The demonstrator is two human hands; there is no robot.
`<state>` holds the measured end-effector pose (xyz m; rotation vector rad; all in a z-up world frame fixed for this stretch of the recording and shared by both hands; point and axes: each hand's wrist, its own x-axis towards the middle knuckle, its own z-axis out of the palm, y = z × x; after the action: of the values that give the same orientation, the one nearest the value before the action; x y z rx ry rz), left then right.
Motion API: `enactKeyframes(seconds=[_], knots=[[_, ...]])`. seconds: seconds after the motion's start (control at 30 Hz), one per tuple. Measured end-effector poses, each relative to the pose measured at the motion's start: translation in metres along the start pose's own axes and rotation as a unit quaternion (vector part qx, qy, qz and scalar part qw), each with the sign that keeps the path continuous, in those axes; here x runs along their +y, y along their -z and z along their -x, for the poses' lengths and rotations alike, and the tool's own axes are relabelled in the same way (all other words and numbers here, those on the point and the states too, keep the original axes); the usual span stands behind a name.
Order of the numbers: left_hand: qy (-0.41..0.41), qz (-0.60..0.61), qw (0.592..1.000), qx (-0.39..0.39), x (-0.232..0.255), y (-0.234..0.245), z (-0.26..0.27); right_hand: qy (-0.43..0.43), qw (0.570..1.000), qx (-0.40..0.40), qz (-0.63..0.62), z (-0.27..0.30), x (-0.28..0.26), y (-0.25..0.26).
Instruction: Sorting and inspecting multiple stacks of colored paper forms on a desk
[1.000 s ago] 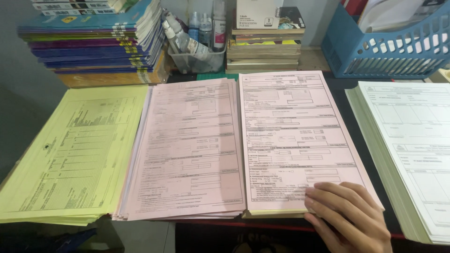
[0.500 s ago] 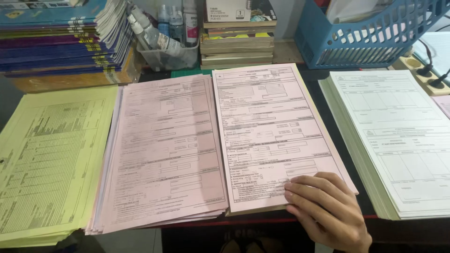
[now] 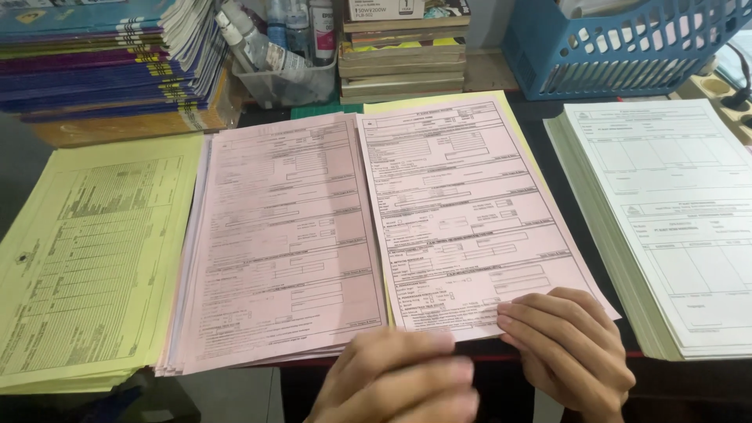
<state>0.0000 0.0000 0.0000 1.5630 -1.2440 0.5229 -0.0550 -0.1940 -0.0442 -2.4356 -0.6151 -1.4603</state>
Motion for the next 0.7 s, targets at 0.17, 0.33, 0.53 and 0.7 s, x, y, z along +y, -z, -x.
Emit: enactKeyframes(seconds=[0.17,0.33,0.53,0.7], knots=[[-0.117,-0.119,0.982,-0.092,-0.030,-0.021,0.001,-0.004,1.000,0.018,0.017,0.004,-0.002,-0.003],[-0.155,-0.148,0.976,-0.043,-0.035,-0.015,0.003,0.017,0.999,-0.022,0.029,0.009,0.003,0.004],[-0.083,-0.118,0.990,-0.010,-0.040,0.003,0.016,-0.013,0.999,-0.005,0.047,0.017,0.000,0.004],[-0.046,-0.188,0.980,0.057,-0.055,0.029,0.038,-0.037,0.999,-0.025,0.030,0.011,-0.002,0.003]])
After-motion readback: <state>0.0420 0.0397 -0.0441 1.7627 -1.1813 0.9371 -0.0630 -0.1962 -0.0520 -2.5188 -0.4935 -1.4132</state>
